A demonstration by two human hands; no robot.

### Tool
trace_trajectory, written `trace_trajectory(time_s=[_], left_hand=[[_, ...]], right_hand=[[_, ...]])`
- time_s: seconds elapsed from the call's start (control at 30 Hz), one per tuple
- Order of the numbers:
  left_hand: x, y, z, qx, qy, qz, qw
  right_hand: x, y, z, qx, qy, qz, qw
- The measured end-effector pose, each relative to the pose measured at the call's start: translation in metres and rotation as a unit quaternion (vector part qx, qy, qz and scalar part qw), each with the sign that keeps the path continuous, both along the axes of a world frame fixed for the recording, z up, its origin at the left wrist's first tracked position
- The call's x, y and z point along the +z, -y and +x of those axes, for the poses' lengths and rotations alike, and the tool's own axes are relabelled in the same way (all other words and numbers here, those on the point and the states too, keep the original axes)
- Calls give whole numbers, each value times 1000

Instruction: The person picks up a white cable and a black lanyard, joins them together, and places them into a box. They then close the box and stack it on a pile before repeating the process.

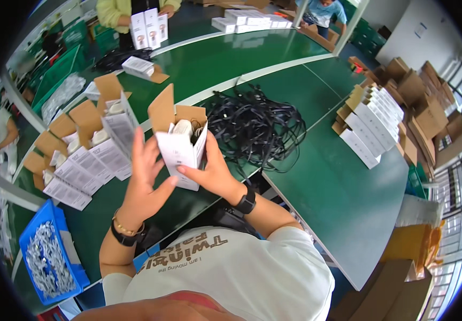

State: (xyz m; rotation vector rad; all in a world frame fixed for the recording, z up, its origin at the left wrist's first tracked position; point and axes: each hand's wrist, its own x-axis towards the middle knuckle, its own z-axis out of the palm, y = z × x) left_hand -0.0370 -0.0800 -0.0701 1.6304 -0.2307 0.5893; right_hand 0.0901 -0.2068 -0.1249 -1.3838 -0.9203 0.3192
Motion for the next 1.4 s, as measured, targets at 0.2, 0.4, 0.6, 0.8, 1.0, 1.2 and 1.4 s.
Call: trace_trajectory(time_s=[0.2,0.4,0.6,0.8,1.0,1.2,1.4], left_hand=[[28,-12,-18,128,51,129,982],[44,-21,-25,257,90,318,908],[56,-44,-36,354,78,378,852],[62,-54,-41,382,78,366,845],[56,-52,-35,371,71,390,839],[58,-43,-39,328,65,400,853],[48,-37,-29,272,63,358,891]], right_hand=[[-21,27,10,-11,34,83,996],[-4,69,32,-170,158,-37,972],[44,194,110,-449,314,-219,807],[7,363,214,-510,278,-465,669],[11,265,190,-459,374,-394,702],[16,82,119,-235,400,-303,832],[46,12,58,-162,377,-174,895]])
